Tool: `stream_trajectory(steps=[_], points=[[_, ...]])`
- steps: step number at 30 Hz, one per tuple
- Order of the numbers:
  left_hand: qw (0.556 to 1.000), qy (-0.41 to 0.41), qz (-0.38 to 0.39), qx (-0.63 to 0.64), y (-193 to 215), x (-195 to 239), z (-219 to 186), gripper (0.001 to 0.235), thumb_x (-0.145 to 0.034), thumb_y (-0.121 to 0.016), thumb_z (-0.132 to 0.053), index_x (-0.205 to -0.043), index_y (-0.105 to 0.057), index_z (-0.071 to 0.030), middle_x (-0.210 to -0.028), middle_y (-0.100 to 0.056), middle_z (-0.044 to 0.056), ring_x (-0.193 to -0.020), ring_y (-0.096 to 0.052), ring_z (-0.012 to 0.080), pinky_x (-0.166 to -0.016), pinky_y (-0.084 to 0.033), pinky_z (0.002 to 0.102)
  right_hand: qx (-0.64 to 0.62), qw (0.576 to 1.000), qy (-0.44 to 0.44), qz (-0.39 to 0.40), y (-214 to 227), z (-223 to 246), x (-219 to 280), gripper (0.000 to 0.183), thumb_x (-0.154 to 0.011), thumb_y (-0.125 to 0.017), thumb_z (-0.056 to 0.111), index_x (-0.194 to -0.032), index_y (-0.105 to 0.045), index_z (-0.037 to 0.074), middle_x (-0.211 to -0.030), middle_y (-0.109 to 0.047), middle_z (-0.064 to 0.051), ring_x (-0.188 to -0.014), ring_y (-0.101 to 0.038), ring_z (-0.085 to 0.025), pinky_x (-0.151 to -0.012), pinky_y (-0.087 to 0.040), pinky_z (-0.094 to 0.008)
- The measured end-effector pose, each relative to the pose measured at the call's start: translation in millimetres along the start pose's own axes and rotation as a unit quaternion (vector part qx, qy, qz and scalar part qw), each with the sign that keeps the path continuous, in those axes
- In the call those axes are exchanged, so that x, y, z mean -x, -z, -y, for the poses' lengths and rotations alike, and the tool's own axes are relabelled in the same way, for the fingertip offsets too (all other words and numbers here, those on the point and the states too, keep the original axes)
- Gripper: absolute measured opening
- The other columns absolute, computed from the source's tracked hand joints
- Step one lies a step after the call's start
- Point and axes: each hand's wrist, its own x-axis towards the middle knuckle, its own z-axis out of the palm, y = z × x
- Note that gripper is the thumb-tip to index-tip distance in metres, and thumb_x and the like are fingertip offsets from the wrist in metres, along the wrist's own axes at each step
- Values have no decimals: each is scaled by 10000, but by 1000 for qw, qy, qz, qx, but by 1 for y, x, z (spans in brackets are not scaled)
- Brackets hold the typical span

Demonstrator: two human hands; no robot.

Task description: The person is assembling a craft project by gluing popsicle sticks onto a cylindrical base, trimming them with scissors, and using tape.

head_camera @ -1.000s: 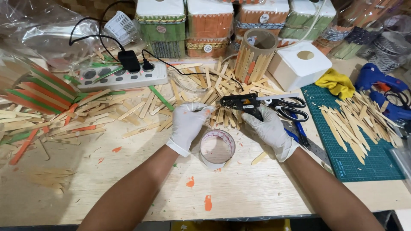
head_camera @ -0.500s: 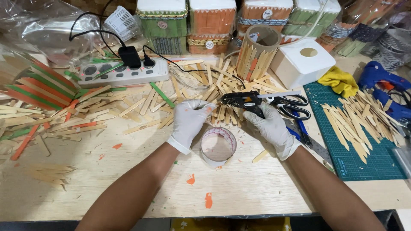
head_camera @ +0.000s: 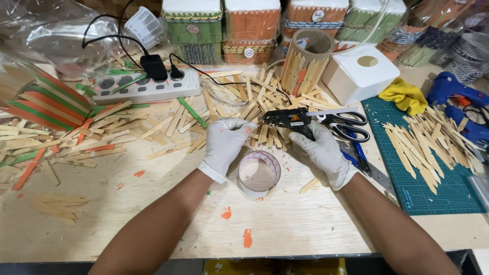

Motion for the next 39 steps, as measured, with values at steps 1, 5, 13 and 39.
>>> stream_trajectory(steps=[1,5,13,39], points=[[1000,7,0,4,1,2,-3,187,-712,-847,-349,-863,-829,-240,-888,-781,44,-1006,-724,255,-922,-526,355,0,1000,0,-1,0,1,0,204,-856,-833,280,-982,-754,140,-787,-620,-11,-711,-600,-134,-630,-509,-240],[1000,17,-7,3,2,6,-8,182,-714,-848,-348,-862,-830,-244,-887,-783,34,-993,-728,241,-920,-527,349,-1,1000,-2,-3,1,2,1,196,-857,-829,271,-972,-748,135,-784,-614,-10,-709,-596,-137,-627,-505,-237],[1000,14,-10,6,1,4,-6,195,-704,-856,-343,-867,-832,-238,-904,-788,42,-1043,-719,251,-962,-513,363,17,1000,16,-1,6,-12,-6,211,-857,-829,275,-1006,-756,145,-805,-637,-34,-728,-615,-162,-654,-519,-275],[997,21,-44,66,1,-12,-2,153,-719,-858,-268,-862,-836,-218,-805,-782,44,-858,-705,122,-763,-542,292,198,938,267,-91,38,-86,-54,389,-850,-840,345,-1202,-750,206,-969,-675,-98,-965,-635,-318,-970,-452,-389]])
